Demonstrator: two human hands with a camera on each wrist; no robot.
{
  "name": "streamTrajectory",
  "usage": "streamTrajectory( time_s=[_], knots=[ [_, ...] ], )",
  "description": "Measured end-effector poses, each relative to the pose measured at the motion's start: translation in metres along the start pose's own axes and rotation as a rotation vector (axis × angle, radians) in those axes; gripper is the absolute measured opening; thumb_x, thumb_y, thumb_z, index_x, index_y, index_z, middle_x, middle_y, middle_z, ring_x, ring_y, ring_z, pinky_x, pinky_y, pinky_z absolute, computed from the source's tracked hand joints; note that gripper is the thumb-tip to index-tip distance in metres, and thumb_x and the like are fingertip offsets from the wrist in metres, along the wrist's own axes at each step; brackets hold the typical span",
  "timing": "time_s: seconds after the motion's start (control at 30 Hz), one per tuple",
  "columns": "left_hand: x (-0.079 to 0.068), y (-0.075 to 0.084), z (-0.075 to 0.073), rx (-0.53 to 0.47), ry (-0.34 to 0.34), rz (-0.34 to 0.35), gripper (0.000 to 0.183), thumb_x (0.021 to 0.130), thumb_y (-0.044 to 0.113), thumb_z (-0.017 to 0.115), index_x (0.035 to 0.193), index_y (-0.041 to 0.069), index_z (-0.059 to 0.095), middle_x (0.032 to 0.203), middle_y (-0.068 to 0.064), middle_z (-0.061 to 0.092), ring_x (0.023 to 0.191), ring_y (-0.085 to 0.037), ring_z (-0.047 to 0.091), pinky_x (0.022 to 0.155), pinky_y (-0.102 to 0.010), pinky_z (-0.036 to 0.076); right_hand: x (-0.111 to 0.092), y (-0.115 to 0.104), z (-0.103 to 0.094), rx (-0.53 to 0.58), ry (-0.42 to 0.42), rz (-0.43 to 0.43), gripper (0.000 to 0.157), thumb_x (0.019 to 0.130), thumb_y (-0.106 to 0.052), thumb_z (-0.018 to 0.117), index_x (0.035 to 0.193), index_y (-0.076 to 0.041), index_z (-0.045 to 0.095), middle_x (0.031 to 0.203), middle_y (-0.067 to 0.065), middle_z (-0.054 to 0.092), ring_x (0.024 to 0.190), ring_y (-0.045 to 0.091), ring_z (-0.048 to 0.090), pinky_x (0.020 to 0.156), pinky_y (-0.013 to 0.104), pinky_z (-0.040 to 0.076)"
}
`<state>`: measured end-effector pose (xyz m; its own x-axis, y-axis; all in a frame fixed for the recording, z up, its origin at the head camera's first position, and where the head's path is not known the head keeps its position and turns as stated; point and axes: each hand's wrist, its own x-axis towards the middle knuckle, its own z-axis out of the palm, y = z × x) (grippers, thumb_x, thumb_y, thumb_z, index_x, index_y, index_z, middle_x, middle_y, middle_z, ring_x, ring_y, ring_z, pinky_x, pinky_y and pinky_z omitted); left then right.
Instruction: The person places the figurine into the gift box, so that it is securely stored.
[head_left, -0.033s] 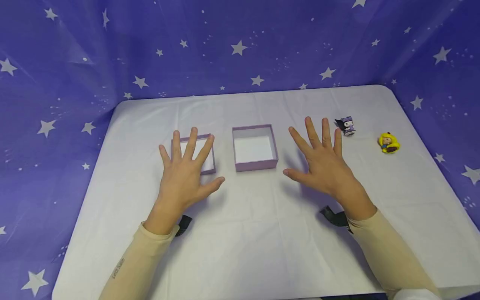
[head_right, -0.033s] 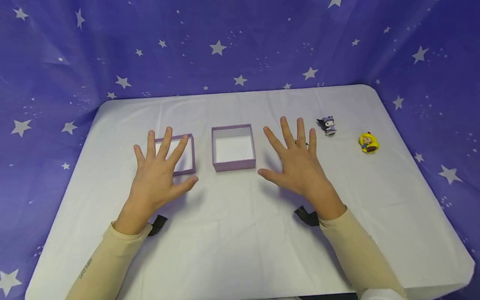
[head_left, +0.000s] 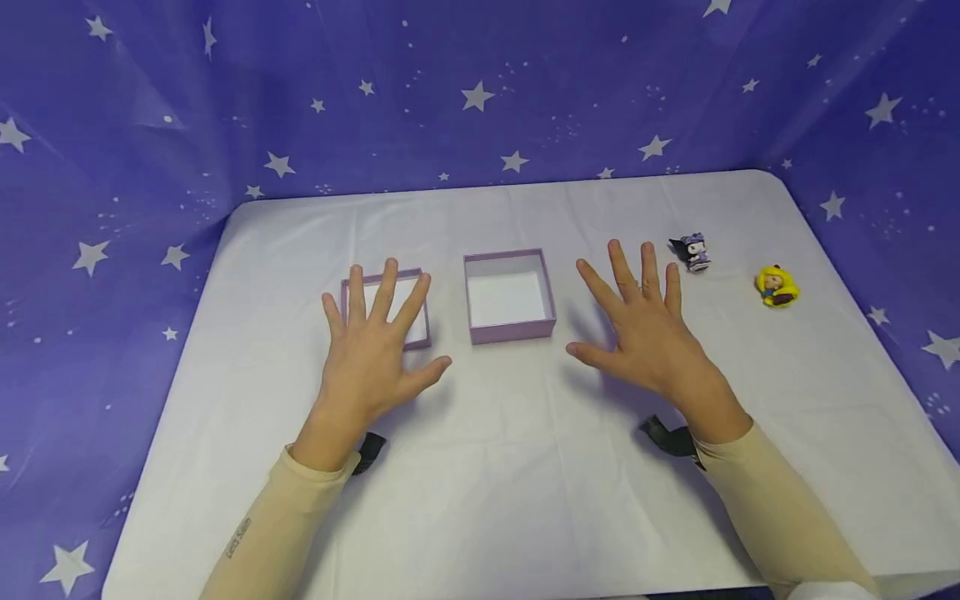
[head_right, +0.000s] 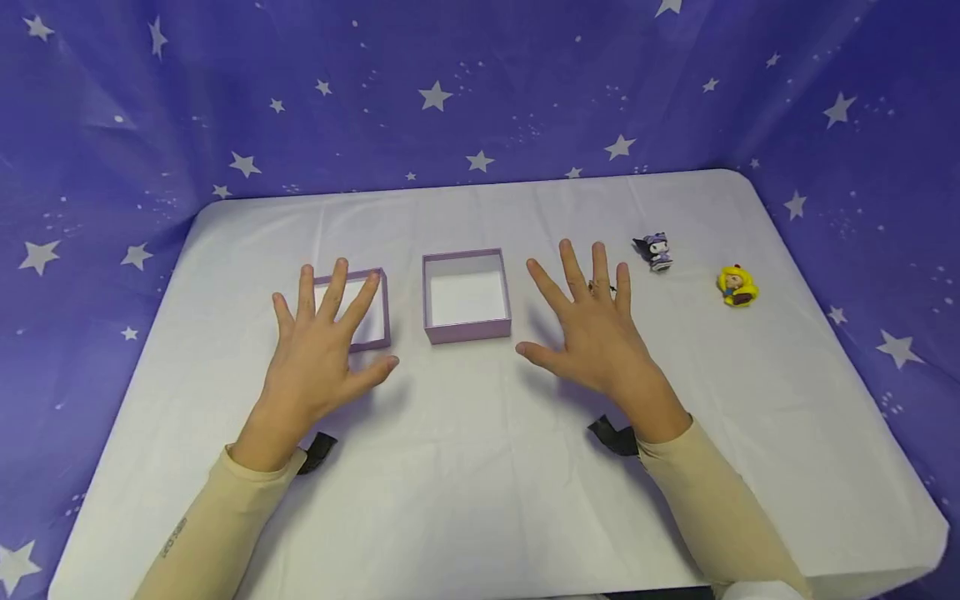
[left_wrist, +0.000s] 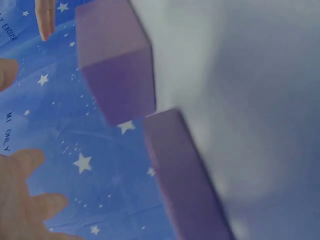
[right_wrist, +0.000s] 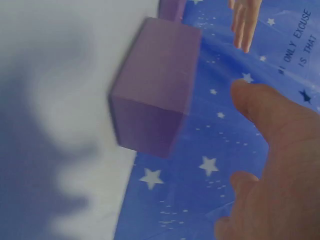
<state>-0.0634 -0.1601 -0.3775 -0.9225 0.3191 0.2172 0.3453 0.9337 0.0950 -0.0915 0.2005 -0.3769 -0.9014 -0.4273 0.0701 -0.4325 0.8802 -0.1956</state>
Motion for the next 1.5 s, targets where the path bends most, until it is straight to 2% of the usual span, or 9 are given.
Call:
streamTrajectory(
  time_s=[0.23, 0.37, 0.5, 0.7, 0.8, 0.9, 1.13, 1.27, 1.5],
  knots=[
    [0.017, -0.001, -0.007, -0.020, 0.025, 0.003, 0.096, 0.079, 0.078, 0.048, 0.157, 0.035, 0.012, 0.163, -0.010, 0.005, 0.144, -0.049, -0.002, 0.104, -0.076, 0.005, 0.008, 0.018, -0.008, 0.088, 0.046, 0.008, 0.097, 0.085, -0.062, 0.062, 0.158, -0.029, 0.007, 0.162, 0.009, -0.012, 0.142, 0.032, -0.024, 0.112, 0.058, -0.013],
    [0.029, 0.003, -0.011, -0.095, 0.023, 0.020, 0.096, 0.080, 0.076, 0.051, 0.157, 0.035, 0.011, 0.163, -0.009, 0.004, 0.144, -0.048, -0.002, 0.103, -0.077, 0.011, 0.008, 0.036, -0.013, 0.250, 0.055, 0.041, 0.097, 0.086, -0.045, 0.070, 0.158, -0.027, 0.008, 0.162, 0.009, -0.009, 0.145, 0.033, -0.017, 0.113, 0.064, -0.001],
    [0.036, 0.009, -0.006, -0.231, -0.006, 0.038, 0.095, 0.082, 0.069, 0.056, 0.157, 0.035, 0.009, 0.163, -0.009, 0.003, 0.144, -0.047, 0.001, 0.105, -0.073, 0.017, 0.009, 0.056, -0.016, 0.354, 0.030, 0.077, 0.095, 0.086, -0.034, 0.073, 0.158, -0.026, 0.011, 0.163, 0.009, 0.001, 0.147, 0.034, 0.001, 0.110, 0.067, 0.015],
    [0.034, 0.019, 0.014, -0.488, -0.151, 0.064, 0.096, 0.084, 0.064, 0.061, 0.156, 0.036, 0.004, 0.163, -0.009, 0.003, 0.146, -0.035, 0.013, 0.110, -0.056, 0.030, 0.005, 0.080, -0.009, 0.334, -0.054, 0.102, 0.079, 0.085, -0.023, 0.076, 0.150, -0.009, 0.035, 0.154, 0.020, 0.030, 0.140, 0.041, 0.026, 0.109, 0.062, 0.024],
    [0.031, 0.021, 0.023, -0.548, -0.224, 0.058, 0.095, 0.084, 0.065, 0.061, 0.157, 0.036, 0.007, 0.163, -0.008, 0.005, 0.144, -0.030, 0.023, 0.107, -0.050, 0.037, 0.002, 0.086, -0.005, 0.328, -0.116, 0.085, 0.069, 0.083, -0.014, 0.076, 0.143, -0.001, 0.043, 0.147, 0.025, 0.040, 0.135, 0.045, 0.034, 0.107, 0.061, 0.028],
    [0.031, 0.021, 0.029, -0.565, -0.244, 0.058, 0.092, 0.085, 0.065, 0.060, 0.157, 0.029, 0.016, 0.162, -0.008, 0.010, 0.141, -0.029, 0.029, 0.107, -0.047, 0.038, 0.001, 0.090, -0.001, 0.337, -0.151, 0.074, 0.066, 0.083, -0.007, 0.074, 0.141, 0.000, 0.045, 0.143, 0.026, 0.043, 0.129, 0.047, 0.041, 0.104, 0.061, 0.033],
    [0.031, 0.019, 0.035, -0.590, -0.232, 0.075, 0.083, 0.089, 0.056, 0.062, 0.154, 0.015, 0.031, 0.159, -0.011, 0.022, 0.140, -0.027, 0.033, 0.109, -0.042, 0.035, 0.005, 0.093, 0.008, 0.330, -0.057, 0.053, 0.055, 0.083, 0.000, 0.073, 0.134, 0.001, 0.053, 0.135, 0.022, 0.053, 0.109, 0.041, 0.059, 0.092, 0.056, 0.046],
    [0.033, 0.018, 0.037, -0.608, -0.184, 0.098, 0.073, 0.093, 0.043, 0.064, 0.152, 0.010, 0.035, 0.157, -0.014, 0.027, 0.137, -0.026, 0.037, 0.109, -0.040, 0.036, 0.010, 0.094, 0.012, 0.326, -0.043, 0.072, 0.050, 0.084, -0.002, 0.073, 0.131, -0.001, 0.056, 0.134, 0.019, 0.055, 0.108, 0.038, 0.060, 0.091, 0.054, 0.047],
    [0.036, 0.018, 0.042, -0.642, -0.091, 0.125, 0.054, 0.098, 0.025, 0.061, 0.146, 0.006, 0.044, 0.150, -0.020, 0.037, 0.133, -0.027, 0.043, 0.108, -0.040, 0.037, 0.017, 0.093, 0.015, 0.338, -0.061, 0.136, 0.043, 0.081, -0.004, 0.077, 0.121, -0.003, 0.060, 0.118, 0.016, 0.062, 0.101, 0.033, 0.061, 0.085, 0.051, 0.049]
  ],
)
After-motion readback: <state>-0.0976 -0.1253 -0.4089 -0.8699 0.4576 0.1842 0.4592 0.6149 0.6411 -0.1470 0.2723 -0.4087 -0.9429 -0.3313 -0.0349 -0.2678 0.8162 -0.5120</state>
